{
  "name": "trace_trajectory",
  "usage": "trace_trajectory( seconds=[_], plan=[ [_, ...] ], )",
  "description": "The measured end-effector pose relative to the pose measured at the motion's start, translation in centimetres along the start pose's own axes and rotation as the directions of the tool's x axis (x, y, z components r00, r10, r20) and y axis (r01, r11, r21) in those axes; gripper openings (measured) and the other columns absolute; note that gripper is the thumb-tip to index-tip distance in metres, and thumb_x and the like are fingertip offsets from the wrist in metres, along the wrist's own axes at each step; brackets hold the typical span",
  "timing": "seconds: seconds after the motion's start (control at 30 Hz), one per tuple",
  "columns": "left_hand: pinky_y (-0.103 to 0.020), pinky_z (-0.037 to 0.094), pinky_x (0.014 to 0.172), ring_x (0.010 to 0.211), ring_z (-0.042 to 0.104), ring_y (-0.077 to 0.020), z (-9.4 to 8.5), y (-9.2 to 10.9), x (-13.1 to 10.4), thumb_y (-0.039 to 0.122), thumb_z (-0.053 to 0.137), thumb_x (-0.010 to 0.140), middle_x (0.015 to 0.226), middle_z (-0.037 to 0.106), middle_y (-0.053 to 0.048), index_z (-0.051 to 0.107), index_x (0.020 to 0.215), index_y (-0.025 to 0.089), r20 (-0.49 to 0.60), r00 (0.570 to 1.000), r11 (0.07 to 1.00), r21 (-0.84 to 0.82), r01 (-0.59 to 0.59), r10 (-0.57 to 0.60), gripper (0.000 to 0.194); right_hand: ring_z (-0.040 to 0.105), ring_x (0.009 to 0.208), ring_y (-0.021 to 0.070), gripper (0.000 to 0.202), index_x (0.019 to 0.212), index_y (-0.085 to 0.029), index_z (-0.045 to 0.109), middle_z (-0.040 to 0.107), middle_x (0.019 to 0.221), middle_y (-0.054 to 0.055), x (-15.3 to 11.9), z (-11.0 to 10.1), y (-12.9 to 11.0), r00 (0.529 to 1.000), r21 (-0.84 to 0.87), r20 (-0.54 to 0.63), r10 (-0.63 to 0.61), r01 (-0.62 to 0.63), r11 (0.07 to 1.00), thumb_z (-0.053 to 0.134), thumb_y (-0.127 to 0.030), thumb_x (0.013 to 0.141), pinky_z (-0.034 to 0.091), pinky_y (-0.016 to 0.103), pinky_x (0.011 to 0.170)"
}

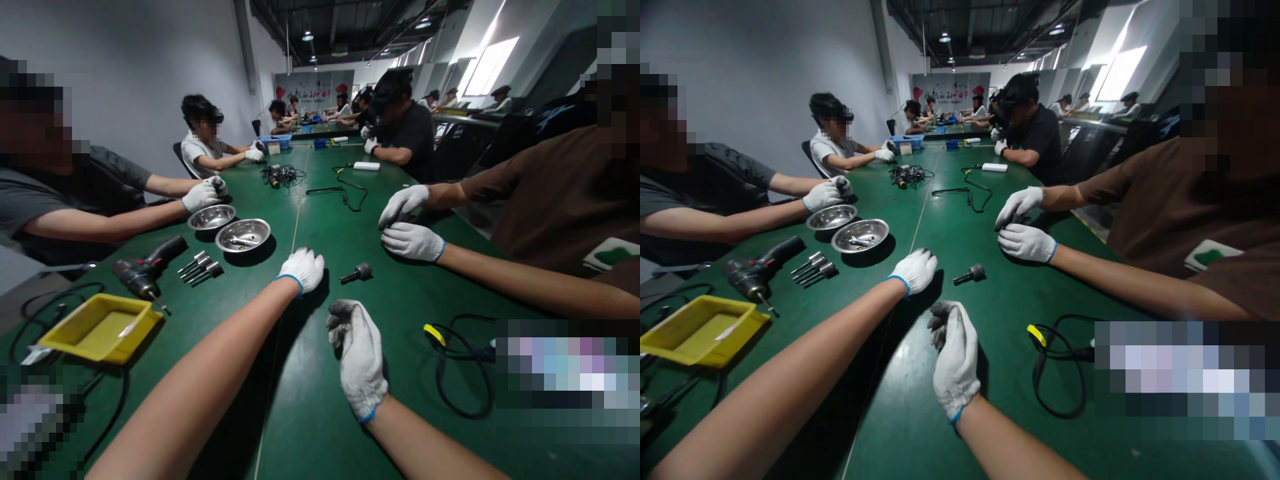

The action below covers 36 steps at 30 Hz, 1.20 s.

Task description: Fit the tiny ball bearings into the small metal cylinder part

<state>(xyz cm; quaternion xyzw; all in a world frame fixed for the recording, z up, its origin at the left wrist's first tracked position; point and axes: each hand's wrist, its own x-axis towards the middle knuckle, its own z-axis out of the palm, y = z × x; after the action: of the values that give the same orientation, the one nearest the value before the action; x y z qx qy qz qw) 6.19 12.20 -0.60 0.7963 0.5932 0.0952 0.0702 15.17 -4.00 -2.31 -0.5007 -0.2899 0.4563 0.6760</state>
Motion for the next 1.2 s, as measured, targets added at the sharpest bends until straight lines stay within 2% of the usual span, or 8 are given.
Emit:
trace_trajectory(
  seconds=[0.1, 0.23, 0.6, 0.7, 0.8, 1.0, 1.07, 1.2],
  plan=[
    [-0.036, 0.046, 0.119, 0.139, 0.061, -0.0259, -1.2, -1.3, -0.4, 0.023, 0.044, 0.104, 0.14, 0.072, -0.014, 0.073, 0.122, 0.021, 0.093, 0.99, 0.994, -0.039, -0.102, 0.106, 0.034, 0.049, 0.053, 0.0124, 0.055, 0.081, -0.02, 0.069, 0.063, 0.065, 0.0, 0.0, 0.0, -0.1, 1.0, 0.005, 0.007, 0.013, -0.013, 1.0, 0.062, -0.074, 0.088, 0.037, 0.025, 0.05],
    [-0.035, 0.048, 0.116, 0.141, 0.062, -0.0257, -2.1, -2.4, -1.6, 0.029, 0.028, 0.11, 0.154, 0.064, -0.01, 0.063, 0.144, 0.023, 0.133, 0.978, 0.985, -0.096, -0.146, 0.159, 0.049, 0.05, 0.054, 0.0125, 0.054, 0.08, -0.02, 0.069, 0.063, 0.065, 0.0, 0.1, 0.0, -0.2, 1.0, -0.005, -0.002, 0.004, -0.004, 1.0, 0.062, -0.073, 0.088, 0.037, 0.025, 0.051],
    [-0.04, 0.042, 0.126, 0.15, 0.054, -0.0252, -1.3, -3.3, -6.8, 0.023, 0.042, 0.106, 0.163, 0.054, -0.014, 0.058, 0.151, 0.02, 0.16, 0.917, 0.915, -0.242, -0.322, 0.365, 0.048, 0.054, 0.056, 0.0142, 0.051, 0.081, -0.021, 0.07, 0.066, 0.068, 0.001, 0.2, 0.0, 0.1, 0.999, -0.008, -0.008, -0.032, 0.032, 0.999, 0.059, -0.07, 0.092, 0.039, 0.026, 0.053],
    [-0.039, 0.042, 0.127, 0.147, 0.058, -0.0232, -1.5, -3.4, -7.5, 0.036, 0.026, 0.112, 0.16, 0.059, -0.011, 0.061, 0.149, 0.02, 0.157, 0.932, 0.869, -0.437, -0.232, 0.328, 0.054, 0.055, 0.057, 0.0147, 0.049, 0.083, -0.021, 0.07, 0.067, 0.069, 0.002, 0.1, -0.1, 0.2, 1.0, -0.001, -0.001, -0.023, 0.023, 1.0, 0.059, -0.067, 0.094, 0.04, 0.027, 0.054],
    [-0.041, 0.041, 0.128, 0.144, 0.061, -0.0229, -1.8, -3.4, -7.7, 0.048, 0.009, 0.112, 0.154, 0.065, -0.007, 0.067, 0.144, 0.022, 0.184, 0.95, 0.734, -0.676, -0.064, 0.253, 0.071, 0.055, 0.058, 0.0146, 0.05, 0.084, -0.021, 0.07, 0.067, 0.071, 0.001, 0.1, -0.2, 0.2, 1.0, 0.001, 0.002, -0.018, 0.018, 1.0, 0.058, -0.068, 0.094, 0.04, 0.027, 0.053],
    [-0.047, 0.046, 0.124, 0.138, 0.066, -0.0264, -1.7, -3.5, -7.5, 0.05, 0.007, 0.111, 0.148, 0.068, -0.014, 0.059, 0.152, 0.014, 0.217, 0.956, 0.473, -0.875, 0.101, 0.199, 0.075, 0.049, 0.052, 0.0115, 0.052, 0.085, -0.02, 0.07, 0.065, 0.067, 0.0, 0.0, -0.1, -0.2, 1.0, -0.007, 0.007, 0.002, -0.002, 1.0, 0.057, -0.069, 0.094, 0.038, 0.024, 0.05],
    [-0.046, 0.049, 0.121, 0.134, 0.068, -0.0259, -1.6, -3.4, -7.6, 0.046, 0.011, 0.111, 0.144, 0.071, -0.015, 0.062, 0.148, 0.015, 0.158, 0.975, 0.534, -0.844, 0.053, 0.153, 0.07, 0.049, 0.052, 0.0116, 0.051, 0.085, -0.02, 0.07, 0.065, 0.068, 0.0, 0.0, -0.1, -0.2, 1.0, -0.012, 0.004, 0.005, -0.005, 1.0, 0.057, -0.068, 0.095, 0.038, 0.024, 0.05],
    [-0.044, 0.051, 0.118, 0.126, 0.07, -0.0267, -1.3, -3.1, -8.2, 0.036, 0.045, 0.102, 0.132, 0.076, -0.01, 0.077, 0.124, 0.021, -0.08, 0.997, 0.761, -0.645, -0.068, 0.02, 0.042, 0.053, 0.055, 0.0127, 0.049, 0.085, -0.02, 0.071, 0.066, 0.069, 0.001, -0.1, -0.1, -0.2, 1.0, -0.009, -0.021, 0.023, -0.023, 1.0, 0.057, -0.066, 0.096, 0.04, 0.025, 0.052]
  ],
)
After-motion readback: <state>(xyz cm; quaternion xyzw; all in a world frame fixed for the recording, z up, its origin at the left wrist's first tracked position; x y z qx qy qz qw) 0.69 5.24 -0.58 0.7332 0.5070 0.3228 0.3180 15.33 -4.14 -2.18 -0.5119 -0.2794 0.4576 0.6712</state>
